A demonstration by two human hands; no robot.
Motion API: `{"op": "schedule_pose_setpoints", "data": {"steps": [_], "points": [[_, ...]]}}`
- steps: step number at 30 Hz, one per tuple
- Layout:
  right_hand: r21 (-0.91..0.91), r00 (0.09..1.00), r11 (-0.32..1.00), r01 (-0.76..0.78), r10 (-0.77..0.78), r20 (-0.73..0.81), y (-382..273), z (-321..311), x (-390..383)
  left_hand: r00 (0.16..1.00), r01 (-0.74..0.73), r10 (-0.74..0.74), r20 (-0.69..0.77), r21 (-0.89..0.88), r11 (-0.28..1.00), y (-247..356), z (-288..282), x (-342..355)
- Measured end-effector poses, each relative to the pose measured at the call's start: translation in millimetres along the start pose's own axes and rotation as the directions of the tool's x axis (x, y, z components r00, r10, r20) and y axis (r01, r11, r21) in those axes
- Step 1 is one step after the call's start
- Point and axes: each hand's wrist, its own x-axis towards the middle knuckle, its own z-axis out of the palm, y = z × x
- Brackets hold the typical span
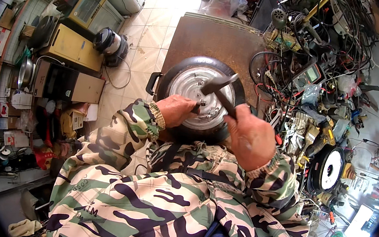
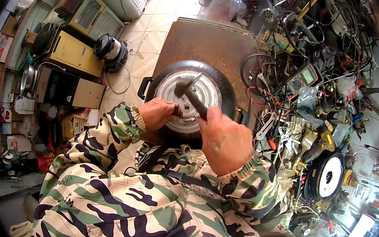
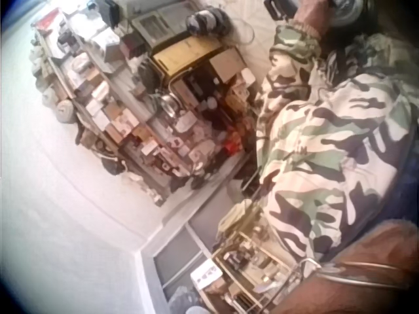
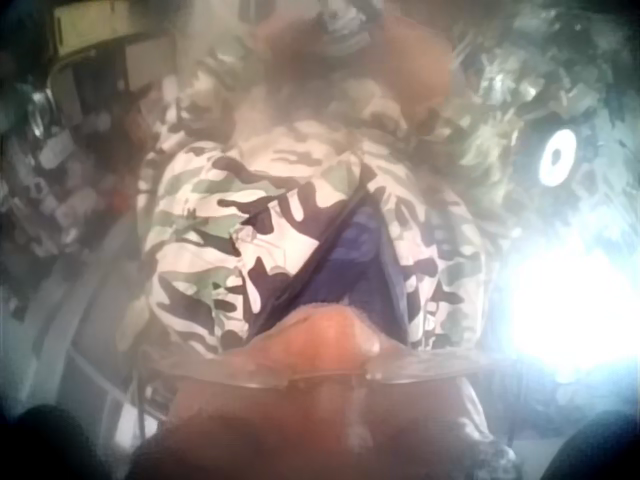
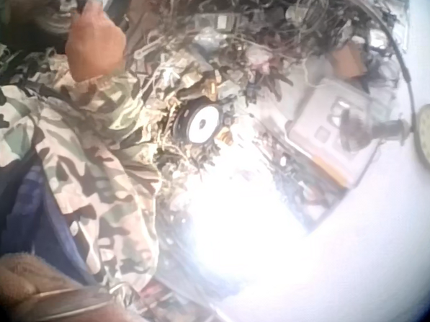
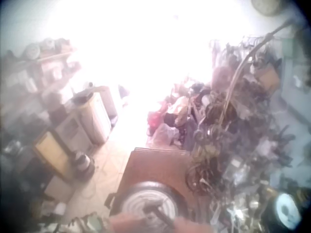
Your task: The person uses a hammer and a metal tool to repeatedly strike and adjust the rim of a tire mounted on a workbench. The person rotates the tire and continues hammering different sections of the rim throughout the clip.
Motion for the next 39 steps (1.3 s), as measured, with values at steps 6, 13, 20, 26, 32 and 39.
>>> {"op": "schedule_pose_setpoints", "data": {"steps": [6, 13, 20, 26, 32, 39], "points": [[-0.013, 0.997, 1.000, 0.007, -0.006, 0.081, 3, 20, 3, 1.000, -0.014, 0.014, 0.011, 0.022, 1.000, 3, -6, -1], [0.075, 0.999, 0.997, -0.028, 0.029, -0.014, -2, 17, -8, 1.000, 0.002, -0.002, 0.005, 0.032, 0.999, -2, -4, 1], [0.105, 0.990, 0.994, 0.029, -0.015, -0.137, -6, 9, -13, 1.000, -0.004, 0.004, -0.002, 0.020, 1.000, 1, -7, 3], [0.079, 0.998, 0.996, 0.047, -0.044, -0.041, 5, 8, -12, 0.999, -0.053, 0.053, 0.010, -0.028, 0.998, -8, -4, 1], [-0.006, 0.998, 1.000, -0.029, 0.029, 0.063, 10, 29, -10, 0.998, 0.016, -0.011, 0.058, -0.083, 0.996, -5, -6, 0], [0.051, 0.999, 0.999, -0.005, 0.007, -0.036, 4, 26, -14, 0.997, -0.039, 0.039, 0.064, -0.005, 0.999, -2, -10, 1]]}}
